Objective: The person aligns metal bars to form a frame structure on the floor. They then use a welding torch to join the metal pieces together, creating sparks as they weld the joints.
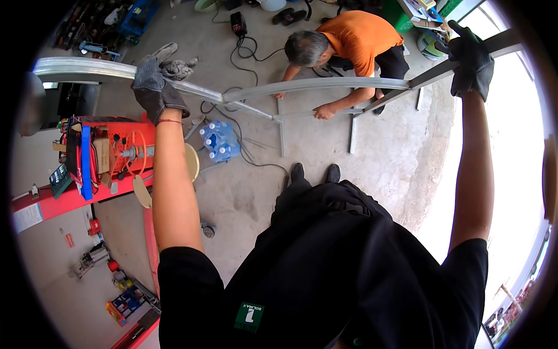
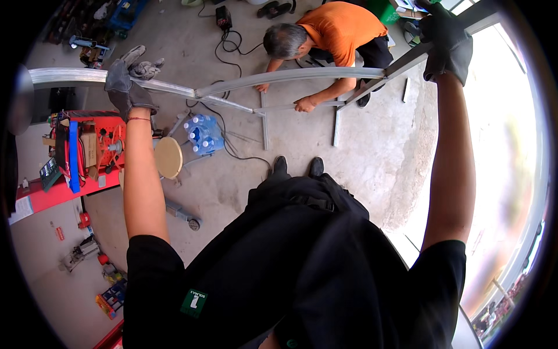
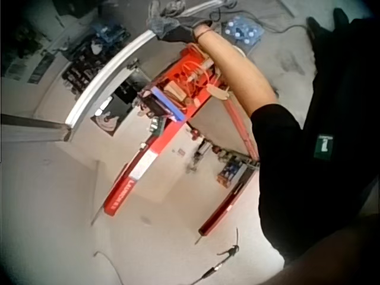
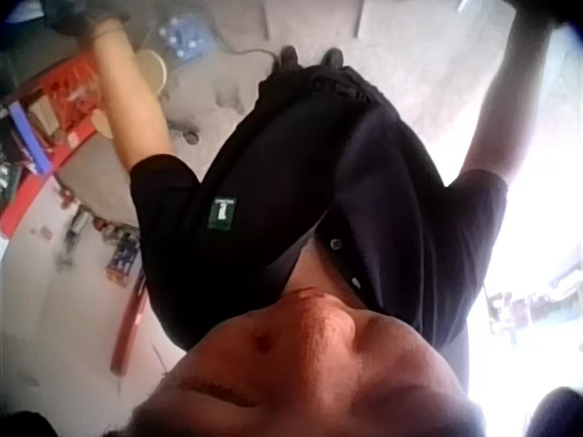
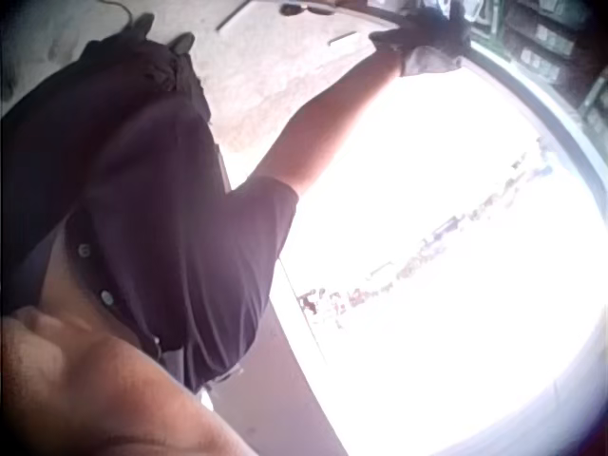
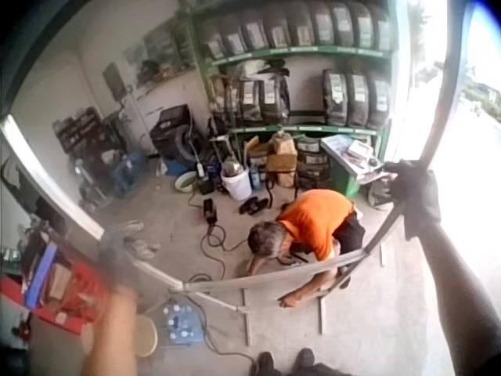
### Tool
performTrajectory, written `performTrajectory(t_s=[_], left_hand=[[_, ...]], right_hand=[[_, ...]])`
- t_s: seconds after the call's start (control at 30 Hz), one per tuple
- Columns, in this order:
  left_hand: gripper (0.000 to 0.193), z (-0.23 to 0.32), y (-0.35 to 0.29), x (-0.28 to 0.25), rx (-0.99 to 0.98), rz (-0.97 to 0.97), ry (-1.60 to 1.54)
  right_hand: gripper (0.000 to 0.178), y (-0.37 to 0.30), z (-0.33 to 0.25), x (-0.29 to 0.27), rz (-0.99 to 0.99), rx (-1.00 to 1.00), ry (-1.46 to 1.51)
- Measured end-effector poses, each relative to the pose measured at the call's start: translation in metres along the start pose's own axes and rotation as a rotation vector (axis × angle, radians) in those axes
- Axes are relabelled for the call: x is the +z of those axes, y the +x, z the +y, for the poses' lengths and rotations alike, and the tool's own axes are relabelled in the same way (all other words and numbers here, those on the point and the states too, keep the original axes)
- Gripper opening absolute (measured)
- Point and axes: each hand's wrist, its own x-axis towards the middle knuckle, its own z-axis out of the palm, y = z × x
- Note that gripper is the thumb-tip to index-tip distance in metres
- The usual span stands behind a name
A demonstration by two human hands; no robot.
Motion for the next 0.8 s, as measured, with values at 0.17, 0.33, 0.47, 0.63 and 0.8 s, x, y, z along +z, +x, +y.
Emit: performTrajectory(t_s=[0.17, 0.33, 0.47, 0.63, 0.8], left_hand=[[0.040, 0.007, -0.030, 0.027, 0.118, -0.001, -0.055], [0.032, 0.005, -0.023, 0.017, 0.077, 0.003, -0.072], [0.029, 0.000, -0.028, 0.020, 0.138, 0.015, -0.117], [0.029, -0.010, -0.019, 0.016, 0.215, 0.021, 0.013], [0.024, -0.022, -0.014, 0.001, 0.403, 0.011, 0.193]], right_hand=[[0.037, 0.000, 0.000, -0.024, -0.127, -0.119, -0.061], [0.056, -0.022, -0.053, -0.040, -0.036, -0.151, -0.253], [0.037, 0.026, -0.055, -0.090, -0.080, -0.677, -0.415], [0.040, 0.024, -0.074, -0.088, -0.041, -0.674, -0.536], [0.036, 0.014, -0.092, -0.063, 0.082, -0.362, -0.347]])
